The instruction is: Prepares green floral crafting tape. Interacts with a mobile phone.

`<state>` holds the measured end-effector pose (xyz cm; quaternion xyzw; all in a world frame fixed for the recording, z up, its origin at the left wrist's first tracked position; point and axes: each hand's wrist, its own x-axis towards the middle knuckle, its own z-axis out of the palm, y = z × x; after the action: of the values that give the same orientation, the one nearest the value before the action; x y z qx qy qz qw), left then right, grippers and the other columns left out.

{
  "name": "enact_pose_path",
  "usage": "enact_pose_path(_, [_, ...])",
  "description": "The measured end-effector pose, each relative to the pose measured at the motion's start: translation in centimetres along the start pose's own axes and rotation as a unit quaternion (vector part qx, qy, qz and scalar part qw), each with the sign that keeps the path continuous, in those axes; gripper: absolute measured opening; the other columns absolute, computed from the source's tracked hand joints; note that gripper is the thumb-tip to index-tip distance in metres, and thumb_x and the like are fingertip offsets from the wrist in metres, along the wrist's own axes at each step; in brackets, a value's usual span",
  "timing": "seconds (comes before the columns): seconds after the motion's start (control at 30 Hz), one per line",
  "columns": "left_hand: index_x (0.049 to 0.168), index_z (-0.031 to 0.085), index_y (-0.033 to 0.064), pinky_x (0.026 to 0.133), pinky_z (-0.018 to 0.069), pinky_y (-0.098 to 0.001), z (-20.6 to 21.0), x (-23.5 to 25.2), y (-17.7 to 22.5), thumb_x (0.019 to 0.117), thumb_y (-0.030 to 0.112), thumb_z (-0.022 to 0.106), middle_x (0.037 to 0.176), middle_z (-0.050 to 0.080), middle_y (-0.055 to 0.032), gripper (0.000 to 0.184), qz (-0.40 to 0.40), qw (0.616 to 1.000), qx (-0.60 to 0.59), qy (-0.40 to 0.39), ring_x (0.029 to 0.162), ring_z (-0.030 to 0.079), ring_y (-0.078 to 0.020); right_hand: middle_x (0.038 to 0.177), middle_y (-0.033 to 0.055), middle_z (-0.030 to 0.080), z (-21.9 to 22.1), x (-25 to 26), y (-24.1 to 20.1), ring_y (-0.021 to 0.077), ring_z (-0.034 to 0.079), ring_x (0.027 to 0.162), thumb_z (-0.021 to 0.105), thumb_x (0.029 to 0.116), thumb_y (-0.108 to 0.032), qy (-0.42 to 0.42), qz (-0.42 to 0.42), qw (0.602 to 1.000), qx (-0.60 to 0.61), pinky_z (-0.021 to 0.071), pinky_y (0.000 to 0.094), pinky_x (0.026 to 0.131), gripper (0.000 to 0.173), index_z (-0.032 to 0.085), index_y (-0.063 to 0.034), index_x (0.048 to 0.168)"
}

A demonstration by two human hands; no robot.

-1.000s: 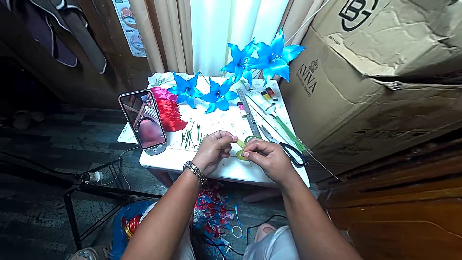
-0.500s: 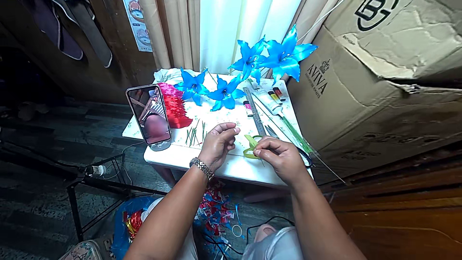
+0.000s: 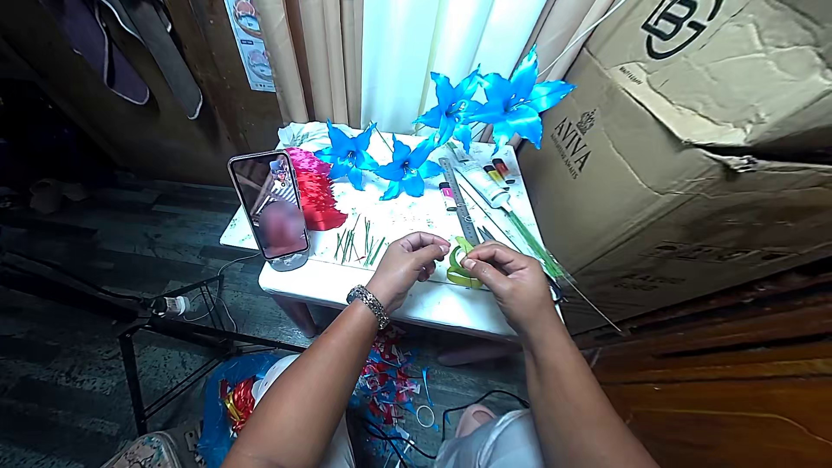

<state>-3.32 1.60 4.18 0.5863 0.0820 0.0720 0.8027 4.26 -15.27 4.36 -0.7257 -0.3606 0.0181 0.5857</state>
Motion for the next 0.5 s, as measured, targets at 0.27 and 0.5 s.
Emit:
enact_pose_path(0.27, [0.100,0.070,0.0049,0.054,0.0398,-0.0151,0.0,-0.1,0.0,0.0990,0.001,0.060,0.076,0.061,0.0017,0.011,0.045,0.998,0.028,-0.039,0.058,0.048,-0.0013,0.095,-0.0048,0.066,0.2,0.2,0.2,-0.0028,0.060,0.078,0.067,0.0930,-0.005,-0.012,0.006,1.000,0.011,0.0508,0.0122,0.069,0.005,0.072,-0.0064,0.093])
enact_pose_path(0.5, [0.095,0.068,0.0003,0.059,0.0442,-0.0172,0.4,0.7,-0.3,0.0954,0.002,0.067,0.073,0.063,0.0024,0.003,0.030,0.998,0.048,-0.020,0.060,0.052,-0.0008,0.091,-0.0044,0.068,0.5,0.0,1.2,-0.0036,0.062,0.081,0.067,0.0915,-0.014,-0.015,0.009,1.000,-0.010,0.0536,0.0136,0.074,0.011,0.072,-0.0048,0.091])
